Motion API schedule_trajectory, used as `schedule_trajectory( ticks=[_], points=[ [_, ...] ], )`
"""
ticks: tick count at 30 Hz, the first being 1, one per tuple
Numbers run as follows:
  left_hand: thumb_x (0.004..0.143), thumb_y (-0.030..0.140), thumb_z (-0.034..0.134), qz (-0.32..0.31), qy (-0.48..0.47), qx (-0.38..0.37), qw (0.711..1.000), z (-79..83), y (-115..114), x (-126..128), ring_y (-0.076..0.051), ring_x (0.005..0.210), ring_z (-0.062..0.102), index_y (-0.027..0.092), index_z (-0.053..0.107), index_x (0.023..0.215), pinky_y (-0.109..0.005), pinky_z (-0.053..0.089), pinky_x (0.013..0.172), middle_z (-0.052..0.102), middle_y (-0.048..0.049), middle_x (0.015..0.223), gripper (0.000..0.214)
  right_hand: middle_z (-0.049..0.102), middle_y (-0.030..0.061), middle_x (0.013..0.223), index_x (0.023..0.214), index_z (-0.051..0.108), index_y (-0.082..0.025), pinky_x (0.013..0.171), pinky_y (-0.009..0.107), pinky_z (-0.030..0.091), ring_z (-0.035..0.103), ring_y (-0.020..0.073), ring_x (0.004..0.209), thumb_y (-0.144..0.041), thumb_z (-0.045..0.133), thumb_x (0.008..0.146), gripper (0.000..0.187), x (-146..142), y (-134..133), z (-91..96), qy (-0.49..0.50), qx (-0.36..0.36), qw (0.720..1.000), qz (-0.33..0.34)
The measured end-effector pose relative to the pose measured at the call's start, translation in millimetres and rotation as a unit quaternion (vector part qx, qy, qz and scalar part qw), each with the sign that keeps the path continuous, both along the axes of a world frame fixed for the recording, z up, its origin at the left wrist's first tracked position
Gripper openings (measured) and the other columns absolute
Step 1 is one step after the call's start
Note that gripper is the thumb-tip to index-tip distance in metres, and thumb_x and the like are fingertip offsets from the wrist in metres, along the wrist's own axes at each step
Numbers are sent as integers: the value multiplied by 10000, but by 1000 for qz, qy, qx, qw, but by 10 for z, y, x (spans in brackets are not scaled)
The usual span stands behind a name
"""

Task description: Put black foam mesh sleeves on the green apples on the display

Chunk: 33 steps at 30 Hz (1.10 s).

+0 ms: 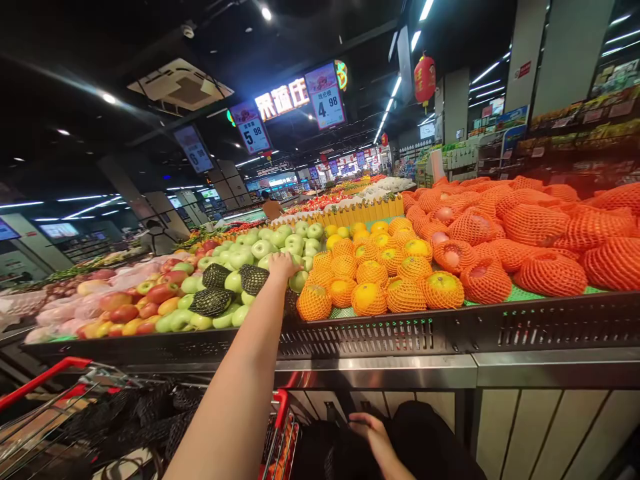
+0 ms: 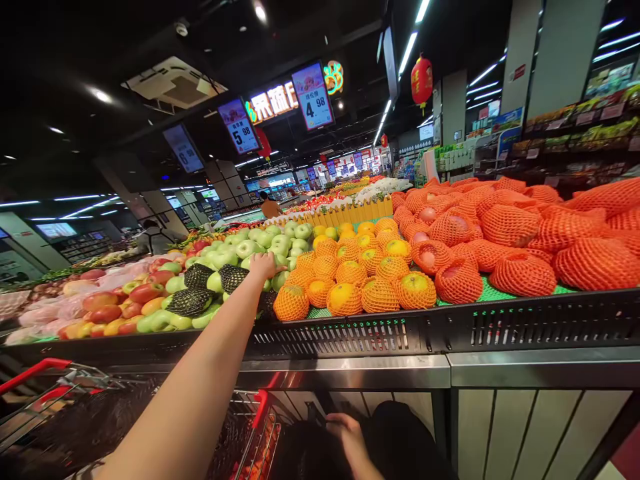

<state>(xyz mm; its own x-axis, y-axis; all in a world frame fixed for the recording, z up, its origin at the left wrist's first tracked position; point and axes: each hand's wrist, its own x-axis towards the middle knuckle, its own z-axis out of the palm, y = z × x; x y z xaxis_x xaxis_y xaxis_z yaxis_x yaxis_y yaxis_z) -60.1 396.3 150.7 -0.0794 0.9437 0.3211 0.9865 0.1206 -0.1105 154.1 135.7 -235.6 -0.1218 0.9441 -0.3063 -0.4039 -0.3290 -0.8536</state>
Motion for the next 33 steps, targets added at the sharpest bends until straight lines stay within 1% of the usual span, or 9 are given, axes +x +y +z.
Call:
schedule_trajectory(
  ticks=[5, 11, 15, 19, 21, 23, 27, 29, 33],
  points=[
    [842, 595, 571, -65, 50, 22, 996, 55, -84, 16, -450, 1221, 467, 80, 463, 1316, -529, 308, 1016, 544, -284, 1286, 708, 760, 23, 722, 761, 796, -233, 772, 381, 484, 680, 289, 794, -367, 815, 513, 283, -21, -41, 1, -2, 4, 1000, 27],
    [923, 457, 518, -110, 30, 81, 990, 146, -300, 64, -404, 1151, 532, 110, 275, 1448, -434, 436, 871, 413, -261, 1408, 674, 751, 28, 746, 800, 789, -226, 792, 388, 494, 683, 289, 836, -440, 852, 506, 369, -37, -62, -21, -4, 12, 998, 63],
    [889, 512, 570, -180, -158, 174, 955, 197, -446, 89, -371, 1207, 491, 126, 323, 1406, -407, 446, 877, 416, -238, 1395, 691, 745, 27, 749, 794, 791, -219, 789, 374, 501, 678, 263, 821, -440, 863, 501, 374, -60, -52, -50, 5, 13, 997, 71],
    [810, 517, 628, -197, -494, 211, 820, 196, -622, 250, -266, 1070, 567, 193, 449, 1274, -308, 468, 735, 543, -156, 1254, 593, 718, 14, 708, 824, 787, -217, 706, 349, 527, 668, 226, 740, -431, 846, 555, 349, -51, -78, -32, 28, 8, 997, 70],
    [815, 564, 530, -197, -603, 187, 750, 181, -758, 370, -234, 928, 614, 192, 502, 1203, -280, 458, 633, 606, -134, 1145, 538, 710, 13, 692, 810, 784, -210, 685, 346, 535, 665, 222, 720, -421, 850, 552, 340, -40, -93, -12, 35, 4, 997, 68],
    [810, 622, 420, -224, -666, 135, 698, 167, -932, 499, -226, 830, 636, 166, 544, 1152, -280, 460, 594, 651, -132, 1042, 583, 711, 16, 695, 802, 785, -203, 681, 343, 539, 667, 226, 729, -408, 858, 541, 340, -30, -103, 9, 36, 0, 997, 66],
    [704, 641, 503, -287, -813, 12, 507, 161, -1285, 748, -253, 810, 657, 145, 607, 1088, -312, 502, 625, 703, -133, 942, 635, 712, 19, 693, 789, 786, -196, 681, 337, 545, 667, 228, 744, -398, 868, 515, 350, -17, -115, 43, 32, -6, 998, 60],
    [683, 618, 534, -296, -829, -12, 475, 170, -1399, 840, -263, 824, 664, 138, 619, 1088, -320, 513, 633, 716, -138, 939, 634, 714, 19, 695, 778, 785, -194, 686, 338, 548, 666, 224, 738, -394, 873, 504, 350, -12, -118, 54, 30, -8, 998, 58],
    [688, 560, 536, -304, -836, -29, 455, 175, -1492, 925, -261, 823, 671, 124, 611, 1119, -293, 500, 587, 725, -149, 969, 618, 713, 19, 694, 784, 783, -191, 687, 343, 550, 668, 222, 726, -397, 869, 502, 360, -6, -121, 61, 24, -10, 998, 59]
  ],
)
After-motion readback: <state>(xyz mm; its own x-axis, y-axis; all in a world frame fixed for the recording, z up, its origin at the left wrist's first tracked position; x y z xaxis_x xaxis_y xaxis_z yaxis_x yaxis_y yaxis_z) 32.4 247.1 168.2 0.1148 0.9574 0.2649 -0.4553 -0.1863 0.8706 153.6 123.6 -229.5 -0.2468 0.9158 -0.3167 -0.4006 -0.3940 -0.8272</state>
